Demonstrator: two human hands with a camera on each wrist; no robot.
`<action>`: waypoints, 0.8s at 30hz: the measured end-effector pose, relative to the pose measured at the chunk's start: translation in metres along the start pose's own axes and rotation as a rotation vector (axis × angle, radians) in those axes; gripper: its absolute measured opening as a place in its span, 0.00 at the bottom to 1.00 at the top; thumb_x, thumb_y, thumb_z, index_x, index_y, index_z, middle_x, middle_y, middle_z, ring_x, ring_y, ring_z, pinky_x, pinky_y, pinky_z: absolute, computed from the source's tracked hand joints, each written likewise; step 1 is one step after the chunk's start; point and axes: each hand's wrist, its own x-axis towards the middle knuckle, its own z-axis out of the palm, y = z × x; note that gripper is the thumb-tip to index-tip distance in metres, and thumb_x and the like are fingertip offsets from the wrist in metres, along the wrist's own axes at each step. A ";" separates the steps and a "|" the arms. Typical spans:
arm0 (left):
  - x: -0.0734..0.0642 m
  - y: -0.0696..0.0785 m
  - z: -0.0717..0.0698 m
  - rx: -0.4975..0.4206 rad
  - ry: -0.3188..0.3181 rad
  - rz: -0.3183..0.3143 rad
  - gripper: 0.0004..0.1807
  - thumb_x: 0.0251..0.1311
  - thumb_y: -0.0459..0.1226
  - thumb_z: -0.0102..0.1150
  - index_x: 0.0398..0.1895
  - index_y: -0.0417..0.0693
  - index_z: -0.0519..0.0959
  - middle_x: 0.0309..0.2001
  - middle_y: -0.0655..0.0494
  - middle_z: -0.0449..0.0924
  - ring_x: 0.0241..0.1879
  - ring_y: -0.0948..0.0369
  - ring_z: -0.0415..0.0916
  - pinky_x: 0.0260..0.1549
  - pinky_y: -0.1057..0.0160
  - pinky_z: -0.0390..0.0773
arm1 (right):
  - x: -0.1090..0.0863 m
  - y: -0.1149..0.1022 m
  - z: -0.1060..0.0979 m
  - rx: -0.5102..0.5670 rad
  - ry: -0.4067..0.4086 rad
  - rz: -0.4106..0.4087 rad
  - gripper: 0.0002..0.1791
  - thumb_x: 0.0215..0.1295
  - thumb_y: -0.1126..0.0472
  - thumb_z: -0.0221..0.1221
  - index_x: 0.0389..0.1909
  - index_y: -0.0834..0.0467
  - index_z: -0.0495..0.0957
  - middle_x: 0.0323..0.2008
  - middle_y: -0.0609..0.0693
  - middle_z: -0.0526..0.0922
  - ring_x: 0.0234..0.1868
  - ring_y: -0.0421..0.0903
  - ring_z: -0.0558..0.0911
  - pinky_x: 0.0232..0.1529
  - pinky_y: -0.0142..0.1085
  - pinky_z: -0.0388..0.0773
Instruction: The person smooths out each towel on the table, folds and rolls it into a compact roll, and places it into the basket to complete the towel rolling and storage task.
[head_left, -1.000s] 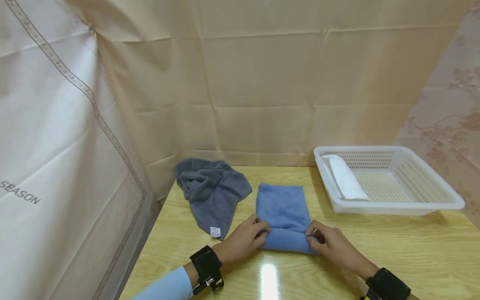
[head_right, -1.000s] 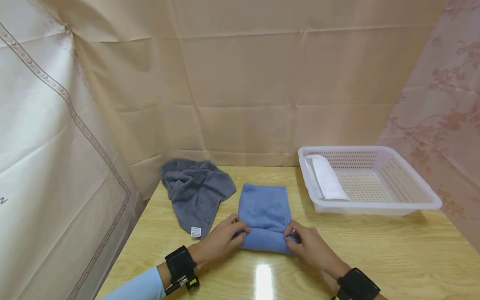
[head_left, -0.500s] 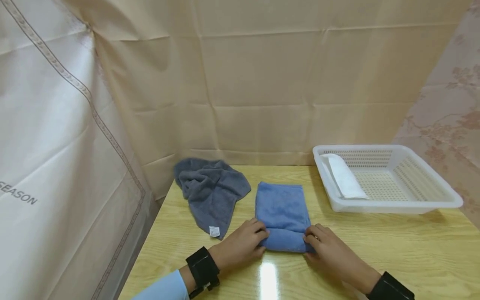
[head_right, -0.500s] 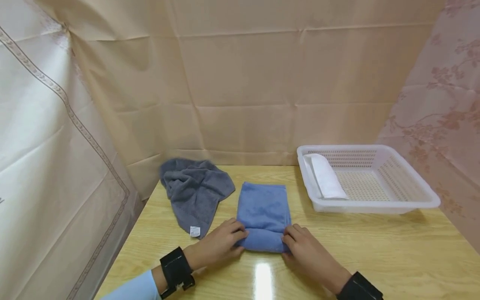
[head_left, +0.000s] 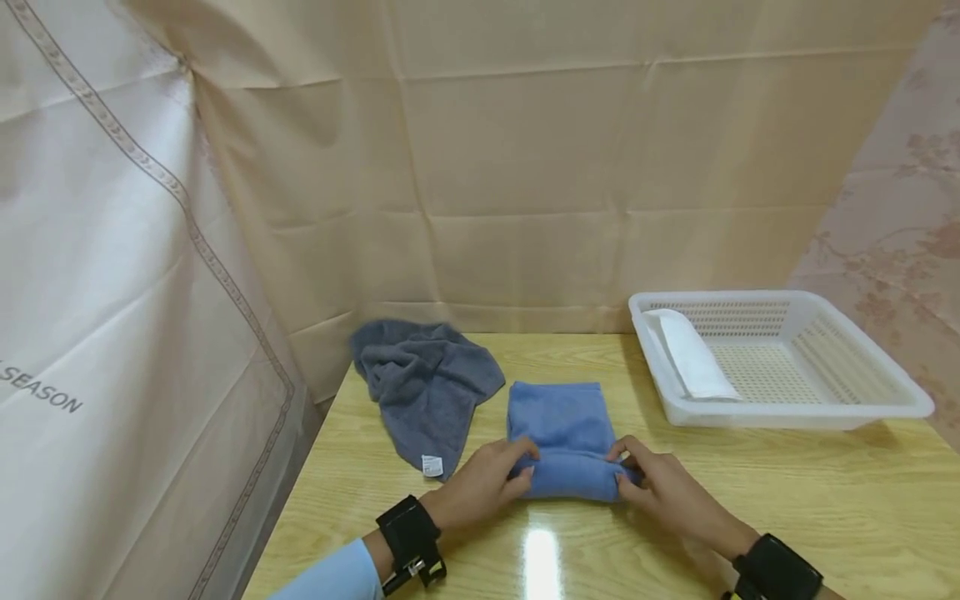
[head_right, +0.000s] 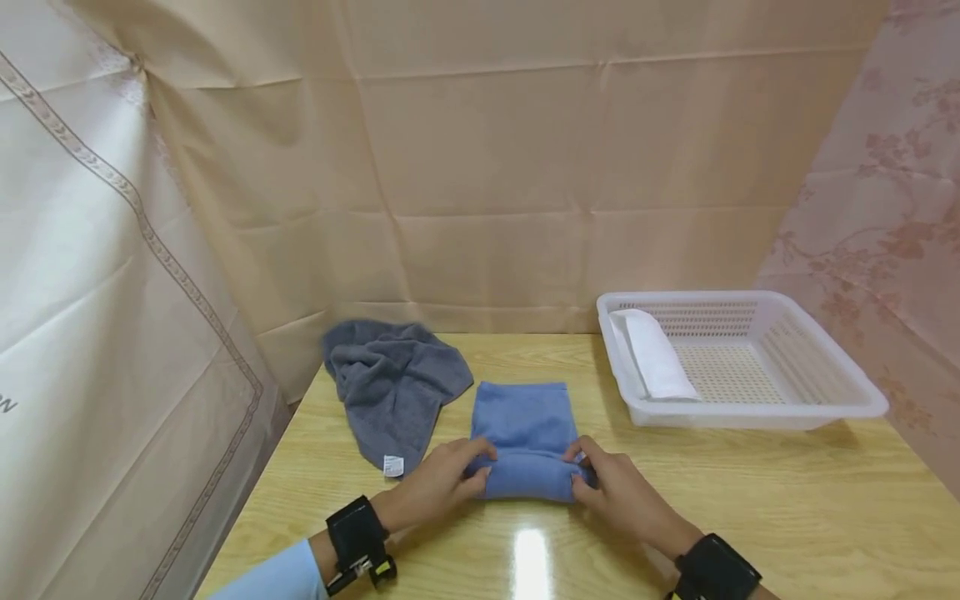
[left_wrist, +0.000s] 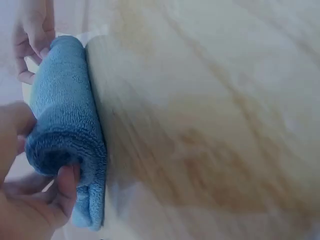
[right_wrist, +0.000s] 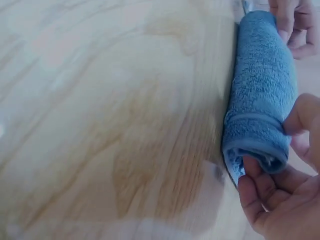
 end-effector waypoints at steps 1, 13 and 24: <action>0.000 0.000 0.000 0.009 0.020 0.002 0.07 0.78 0.39 0.52 0.53 0.56 0.77 0.40 0.64 0.70 0.33 0.70 0.68 0.31 0.73 0.72 | 0.001 0.000 0.000 0.003 0.013 -0.008 0.12 0.69 0.70 0.60 0.48 0.54 0.75 0.27 0.38 0.77 0.24 0.30 0.68 0.24 0.30 0.68; -0.001 0.004 -0.006 0.500 -0.005 0.165 0.24 0.67 0.56 0.64 0.56 0.50 0.84 0.50 0.57 0.73 0.45 0.61 0.66 0.42 0.64 0.71 | 0.005 0.006 0.005 -0.443 0.217 -0.374 0.13 0.47 0.61 0.78 0.34 0.55 0.87 0.42 0.46 0.78 0.38 0.40 0.74 0.34 0.36 0.75; -0.005 0.002 -0.006 0.325 0.005 0.095 0.19 0.71 0.43 0.62 0.60 0.45 0.76 0.44 0.57 0.76 0.41 0.64 0.72 0.41 0.68 0.75 | 0.005 0.012 0.007 -0.549 0.198 -0.487 0.19 0.50 0.63 0.72 0.44 0.67 0.87 0.41 0.52 0.84 0.41 0.48 0.82 0.41 0.49 0.79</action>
